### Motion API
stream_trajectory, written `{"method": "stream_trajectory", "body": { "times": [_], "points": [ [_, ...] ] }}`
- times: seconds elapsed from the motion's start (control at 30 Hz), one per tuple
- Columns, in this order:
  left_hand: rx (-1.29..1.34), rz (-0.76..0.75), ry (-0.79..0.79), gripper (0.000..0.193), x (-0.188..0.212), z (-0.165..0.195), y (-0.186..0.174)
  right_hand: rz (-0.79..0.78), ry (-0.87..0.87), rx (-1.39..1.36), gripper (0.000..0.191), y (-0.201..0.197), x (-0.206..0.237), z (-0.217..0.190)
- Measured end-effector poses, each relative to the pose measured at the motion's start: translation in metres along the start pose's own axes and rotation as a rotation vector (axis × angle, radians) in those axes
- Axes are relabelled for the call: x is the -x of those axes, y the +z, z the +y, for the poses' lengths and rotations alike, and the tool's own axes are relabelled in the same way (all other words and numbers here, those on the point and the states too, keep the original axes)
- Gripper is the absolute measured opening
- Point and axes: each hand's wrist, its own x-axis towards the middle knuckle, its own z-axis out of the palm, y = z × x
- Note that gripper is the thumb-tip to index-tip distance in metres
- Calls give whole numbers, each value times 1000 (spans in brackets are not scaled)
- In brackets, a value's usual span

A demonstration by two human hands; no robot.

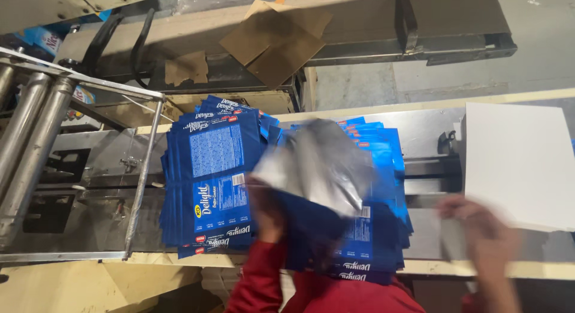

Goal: The person repeatedly picks up blue foil packets and white rectangular sheets from a table, inserts the sheets into the packets, and places the packets into a metal bin. The process is continuous and repetitive throughout the clip.

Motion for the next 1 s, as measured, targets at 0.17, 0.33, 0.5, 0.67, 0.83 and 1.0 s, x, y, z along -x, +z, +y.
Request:
{"method": "stream_trajectory", "body": {
  "times": [0.17, 0.33, 0.5, 0.67, 0.83, 1.0],
  "points": [
    [-204, 36, 318, 44, -61, 104, -84, 102, 157, 1338, 73, -53, -60, -16],
    [-1005, -475, 604, 25, -92, 136, -64, 10, 335, 1602, 105, -48, -76, 39],
    [-1307, -564, 313, 34, -111, 65, -74, -2, 251, 1704, 109, -50, -84, 44],
    [-1121, -523, 558, 31, -115, 49, -94, -186, 551, 1572, 75, -74, -102, 18],
    [-909, -433, 736, 20, -73, 43, -9, -39, 417, 1273, 55, -97, -80, -4],
    [-796, -800, 549, 43, 30, -29, 94, 312, 205, 726, 43, -94, -31, -21]
  ]
}}
